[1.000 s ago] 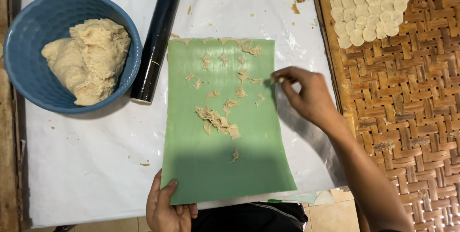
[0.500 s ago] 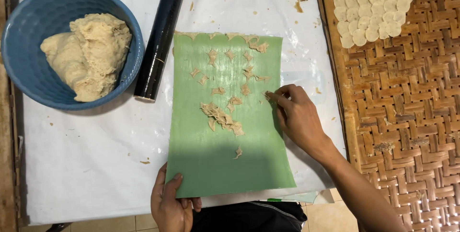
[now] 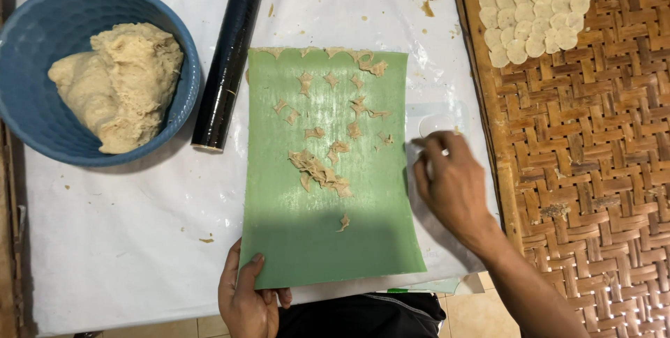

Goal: Flattening and shaping dough on a leaf using a circular cutter and a rolling pin.

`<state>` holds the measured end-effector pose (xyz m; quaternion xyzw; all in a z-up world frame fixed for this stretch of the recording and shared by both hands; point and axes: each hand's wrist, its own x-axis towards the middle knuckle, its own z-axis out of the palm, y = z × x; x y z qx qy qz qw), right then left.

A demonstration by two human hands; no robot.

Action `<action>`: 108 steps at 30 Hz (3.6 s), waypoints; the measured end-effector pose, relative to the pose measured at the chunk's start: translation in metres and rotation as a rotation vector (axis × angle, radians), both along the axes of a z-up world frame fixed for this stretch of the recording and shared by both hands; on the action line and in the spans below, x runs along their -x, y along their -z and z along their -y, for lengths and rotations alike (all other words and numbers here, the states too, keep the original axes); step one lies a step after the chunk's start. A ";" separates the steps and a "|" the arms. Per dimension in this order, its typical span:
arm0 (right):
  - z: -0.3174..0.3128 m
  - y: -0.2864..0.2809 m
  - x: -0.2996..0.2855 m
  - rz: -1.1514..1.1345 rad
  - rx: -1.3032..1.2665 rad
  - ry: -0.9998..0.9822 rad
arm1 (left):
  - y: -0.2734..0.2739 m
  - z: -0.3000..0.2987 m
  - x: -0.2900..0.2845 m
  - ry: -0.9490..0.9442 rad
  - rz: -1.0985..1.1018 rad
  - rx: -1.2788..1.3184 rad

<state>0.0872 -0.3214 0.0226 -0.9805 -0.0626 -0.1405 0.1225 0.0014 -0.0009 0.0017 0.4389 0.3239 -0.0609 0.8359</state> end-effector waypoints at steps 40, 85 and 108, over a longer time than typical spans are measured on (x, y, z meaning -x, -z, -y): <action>-0.008 -0.022 -0.129 -0.156 -0.015 -0.314 | 0.018 0.005 0.014 0.292 0.065 -0.210; -0.053 -0.016 -0.160 -0.132 -0.133 -0.468 | 0.007 0.004 0.016 0.347 0.037 -0.278; -0.005 -0.021 -0.139 -0.190 0.040 -0.337 | -0.003 0.004 0.008 0.379 0.043 -0.335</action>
